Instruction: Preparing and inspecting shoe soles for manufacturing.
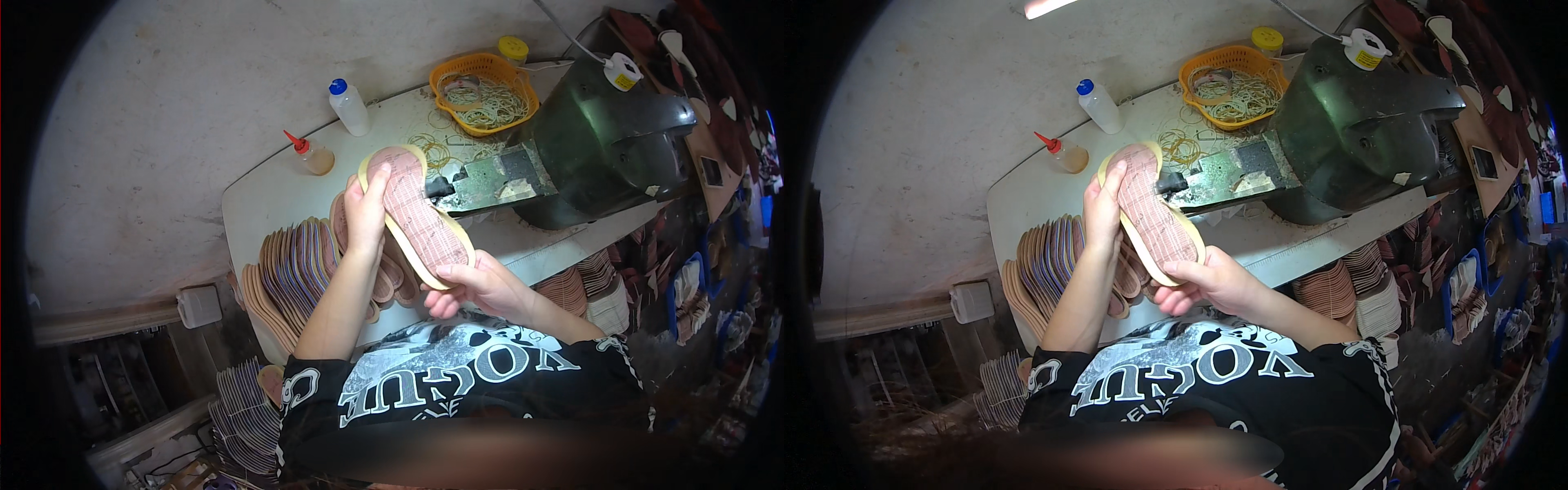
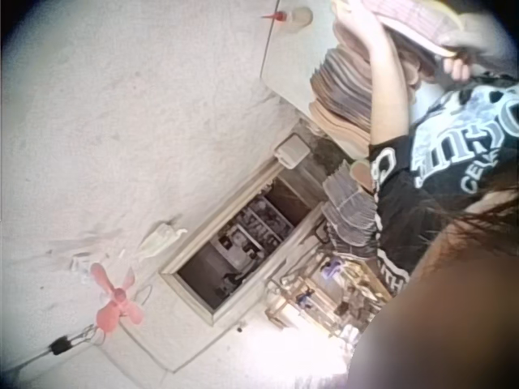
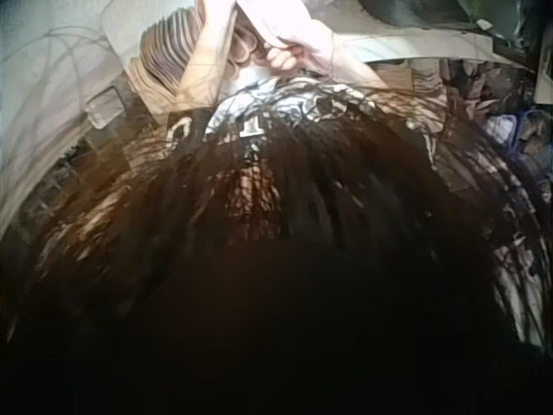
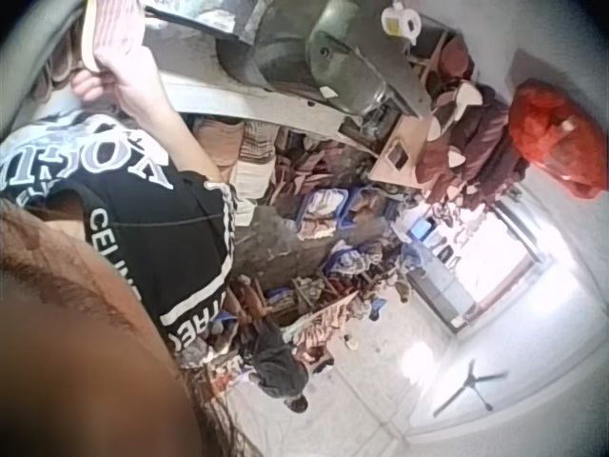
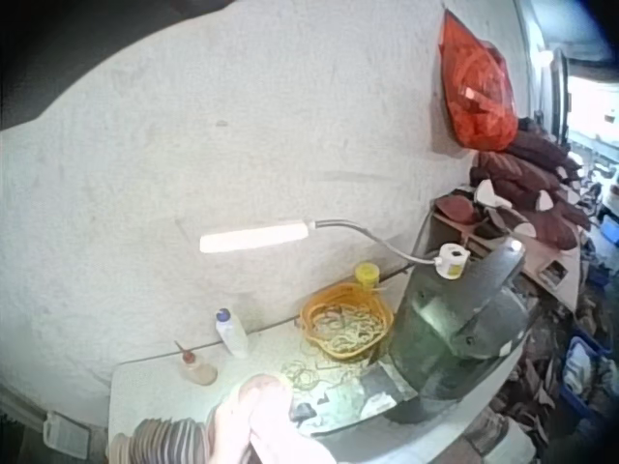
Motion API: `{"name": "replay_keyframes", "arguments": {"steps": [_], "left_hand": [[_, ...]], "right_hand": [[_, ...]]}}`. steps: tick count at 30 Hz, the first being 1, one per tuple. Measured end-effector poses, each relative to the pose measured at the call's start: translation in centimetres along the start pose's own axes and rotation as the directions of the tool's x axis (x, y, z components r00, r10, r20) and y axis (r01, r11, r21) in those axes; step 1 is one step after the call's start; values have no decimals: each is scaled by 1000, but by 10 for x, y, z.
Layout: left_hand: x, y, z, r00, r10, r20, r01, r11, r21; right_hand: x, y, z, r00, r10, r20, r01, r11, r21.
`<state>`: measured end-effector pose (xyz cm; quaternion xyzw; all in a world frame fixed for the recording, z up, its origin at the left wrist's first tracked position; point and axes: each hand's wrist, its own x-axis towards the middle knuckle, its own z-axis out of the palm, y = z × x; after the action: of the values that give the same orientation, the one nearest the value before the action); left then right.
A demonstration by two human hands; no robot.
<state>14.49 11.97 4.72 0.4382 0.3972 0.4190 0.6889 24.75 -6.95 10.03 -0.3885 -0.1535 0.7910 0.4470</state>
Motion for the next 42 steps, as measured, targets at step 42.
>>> {"name": "replay_keyframes", "arguments": {"steps": [42], "left_hand": [[16, 107, -8, 644, -560, 521, -442, 282, 851]], "right_hand": [[49, -21, 13, 935, -283, -213, 309, 946, 102]]}}
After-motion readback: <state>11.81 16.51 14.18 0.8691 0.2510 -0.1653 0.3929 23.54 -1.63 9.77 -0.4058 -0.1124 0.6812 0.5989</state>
